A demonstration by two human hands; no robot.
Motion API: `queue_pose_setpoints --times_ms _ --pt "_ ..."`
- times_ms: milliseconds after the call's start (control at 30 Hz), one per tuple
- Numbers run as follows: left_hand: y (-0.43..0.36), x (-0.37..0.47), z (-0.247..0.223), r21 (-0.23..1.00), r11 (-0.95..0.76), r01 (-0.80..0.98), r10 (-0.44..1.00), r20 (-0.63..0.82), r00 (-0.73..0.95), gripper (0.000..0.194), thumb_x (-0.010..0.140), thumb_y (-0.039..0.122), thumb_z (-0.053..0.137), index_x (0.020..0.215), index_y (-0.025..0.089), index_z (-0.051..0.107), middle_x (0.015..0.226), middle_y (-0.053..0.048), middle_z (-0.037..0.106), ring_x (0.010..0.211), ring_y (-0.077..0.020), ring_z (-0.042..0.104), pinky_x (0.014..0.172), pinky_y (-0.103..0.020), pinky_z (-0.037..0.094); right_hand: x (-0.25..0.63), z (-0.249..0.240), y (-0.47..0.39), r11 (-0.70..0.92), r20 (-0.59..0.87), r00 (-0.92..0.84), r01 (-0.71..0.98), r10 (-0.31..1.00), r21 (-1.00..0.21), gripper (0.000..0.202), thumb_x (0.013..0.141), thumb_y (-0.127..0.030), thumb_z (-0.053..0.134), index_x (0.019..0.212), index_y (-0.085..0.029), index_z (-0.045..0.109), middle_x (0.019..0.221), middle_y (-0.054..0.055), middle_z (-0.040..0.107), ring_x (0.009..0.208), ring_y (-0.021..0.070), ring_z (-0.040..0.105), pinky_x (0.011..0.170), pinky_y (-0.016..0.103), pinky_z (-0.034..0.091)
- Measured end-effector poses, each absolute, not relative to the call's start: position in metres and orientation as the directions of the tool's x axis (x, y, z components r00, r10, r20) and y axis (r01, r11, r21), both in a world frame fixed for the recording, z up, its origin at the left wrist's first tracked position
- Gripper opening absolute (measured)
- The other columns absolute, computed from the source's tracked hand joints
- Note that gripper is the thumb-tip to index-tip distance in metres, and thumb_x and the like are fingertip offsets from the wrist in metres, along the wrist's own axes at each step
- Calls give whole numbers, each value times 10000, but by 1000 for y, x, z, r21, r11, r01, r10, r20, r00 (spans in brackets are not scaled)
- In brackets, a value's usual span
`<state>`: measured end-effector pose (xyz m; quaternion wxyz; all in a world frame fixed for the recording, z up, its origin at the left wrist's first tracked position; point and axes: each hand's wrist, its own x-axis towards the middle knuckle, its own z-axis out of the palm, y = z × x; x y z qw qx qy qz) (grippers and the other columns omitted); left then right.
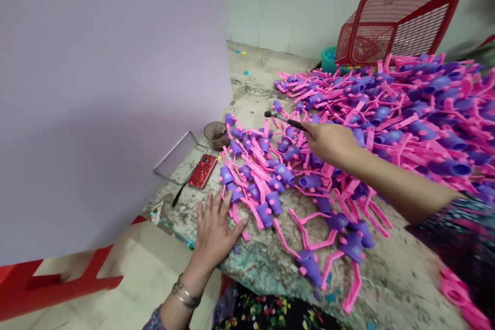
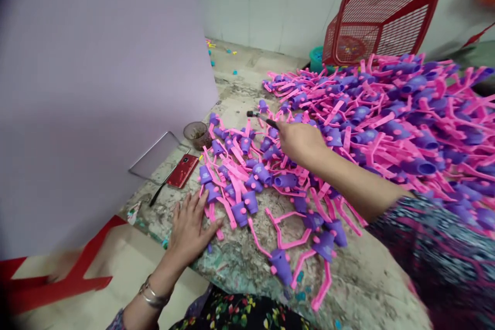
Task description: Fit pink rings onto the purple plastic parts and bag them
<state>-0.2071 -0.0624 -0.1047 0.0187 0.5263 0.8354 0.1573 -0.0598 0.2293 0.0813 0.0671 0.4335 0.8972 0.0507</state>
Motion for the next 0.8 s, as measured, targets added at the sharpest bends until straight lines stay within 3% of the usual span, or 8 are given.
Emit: queue_pose_setpoints --times_ms 200,333,467,633,800 --pt "-64 -207 -102 275 386 880 889 142 -435 750 886 573 499 1527 280 242 1563 -82 345 1448 -362 251 1156 -608 182 -155 55 233 794 43 -808 586 587 160 413 966 -178 302 1312 -180 526 987 174 687 859 285 669 633 321 429" --pt "-64 -208 -101 276 391 878 892 120 -435 738 890 568 495 1524 276 253 1541 -89 378 1431 -369 277 1148 -616 197 -195 41 227 866 10 -879 471 476 168 417 983 -129 258 1303 -162 523 1026 174 663 914 269 658 664 314 424" --pt "-63 -208 -100 277 396 875 894 100 -436 731 893 580 479 1518 261 275 1530 -99 394 1428 -371 280 1148 -616 196 -177 36 217 900 -32 -914 390 403 196 424 990 -124 250 1312 -154 525 1006 184 651 920 276 654 684 326 413" --pt "-61 -207 -93 266 409 873 898 55 -437 737 883 601 472 1514 265 297 1529 -94 404 1427 -406 261 1135 -638 192 -104 43 206 875 -105 -902 371 420 309 464 990 -115 204 1356 -134 489 917 176 650 850 275 649 618 316 371" --pt "-52 -202 -80 218 408 886 908 4 -419 692 874 605 477 1493 332 334 1485 -73 472 1398 -464 279 1068 -760 110 -33 51 198 849 -130 -850 473 510 235 433 956 -140 356 1359 -186 505 948 148 672 771 256 628 613 322 382"
